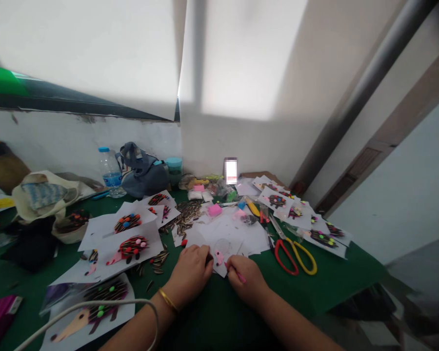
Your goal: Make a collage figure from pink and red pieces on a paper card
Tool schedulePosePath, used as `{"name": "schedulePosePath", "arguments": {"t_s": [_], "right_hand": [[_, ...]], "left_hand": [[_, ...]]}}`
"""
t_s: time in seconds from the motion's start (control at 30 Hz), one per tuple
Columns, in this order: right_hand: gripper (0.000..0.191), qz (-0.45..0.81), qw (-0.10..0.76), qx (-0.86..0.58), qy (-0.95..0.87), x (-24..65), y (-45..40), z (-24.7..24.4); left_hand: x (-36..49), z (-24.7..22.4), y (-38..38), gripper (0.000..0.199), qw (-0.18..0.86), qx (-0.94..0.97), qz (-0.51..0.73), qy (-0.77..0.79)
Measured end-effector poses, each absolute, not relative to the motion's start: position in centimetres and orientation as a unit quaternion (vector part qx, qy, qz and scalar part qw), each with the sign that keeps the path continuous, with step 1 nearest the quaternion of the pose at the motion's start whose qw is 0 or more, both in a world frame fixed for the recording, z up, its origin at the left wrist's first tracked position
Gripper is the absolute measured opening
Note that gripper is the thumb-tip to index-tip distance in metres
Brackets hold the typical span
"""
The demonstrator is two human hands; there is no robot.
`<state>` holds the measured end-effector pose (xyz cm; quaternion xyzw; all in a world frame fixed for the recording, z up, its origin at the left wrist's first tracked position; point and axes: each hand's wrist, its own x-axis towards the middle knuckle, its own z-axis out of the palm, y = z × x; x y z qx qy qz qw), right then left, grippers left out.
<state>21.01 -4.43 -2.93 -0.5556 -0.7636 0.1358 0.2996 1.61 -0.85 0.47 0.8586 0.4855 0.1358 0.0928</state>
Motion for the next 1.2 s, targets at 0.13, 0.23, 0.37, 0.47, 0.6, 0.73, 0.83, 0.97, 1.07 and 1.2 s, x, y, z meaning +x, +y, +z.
{"name": "schedulePosePath", "arguments": {"t_s": [0.13,0.23,0.37,0.47,0.6,0.73,0.83,0.97,1.07,1.2], "right_hand": [[0.015,0.129,0.296,-0.555,-0.766,20.9,-4.3,-3.1],[0.015,0.126,0.289,-0.553,-0.772,20.9,-4.2,-3.3],[0.015,0.123,0.29,-0.553,-0.771,21.0,-4.2,-3.3],[0.016,0.126,0.295,-0.557,-0.766,20.9,-4.3,-3.1],[0.016,0.132,0.296,-0.549,-0.77,20.9,-4.3,-2.9],[0.015,0.139,0.307,-0.552,-0.763,21.0,-4.3,-2.8],[0.015,0.132,0.323,-0.554,-0.756,21.0,-4.4,-2.8],[0.013,0.096,0.354,-0.56,-0.743,21.3,-4.0,-3.1],[0.011,0.02,0.331,-0.59,-0.736,22.9,-3.1,-3.2],[0.012,-0.075,0.231,-0.625,-0.742,26.7,-1.5,-2.7]], "left_hand": [[1.6,0.2,-0.8,0.02,0.091,0.859,0.146,0.481],[1.6,0.0,-0.7,0.02,0.089,0.86,0.152,0.478],[1.6,0.1,-0.7,0.02,0.089,0.859,0.151,0.48],[1.6,0.2,-0.8,0.021,0.09,0.86,0.145,0.481],[1.6,0.2,-0.8,0.021,0.087,0.861,0.145,0.48],[1.6,0.0,-0.7,0.021,0.09,0.861,0.151,0.478],[1.6,-0.1,-0.7,0.02,0.094,0.858,0.158,0.479],[1.4,-0.3,-0.6,0.018,0.089,0.858,0.173,0.476],[1.2,-0.6,-0.4,0.015,0.083,0.859,0.187,0.469],[1.0,-0.7,-0.1,0.013,0.091,0.858,0.193,0.468]]}}
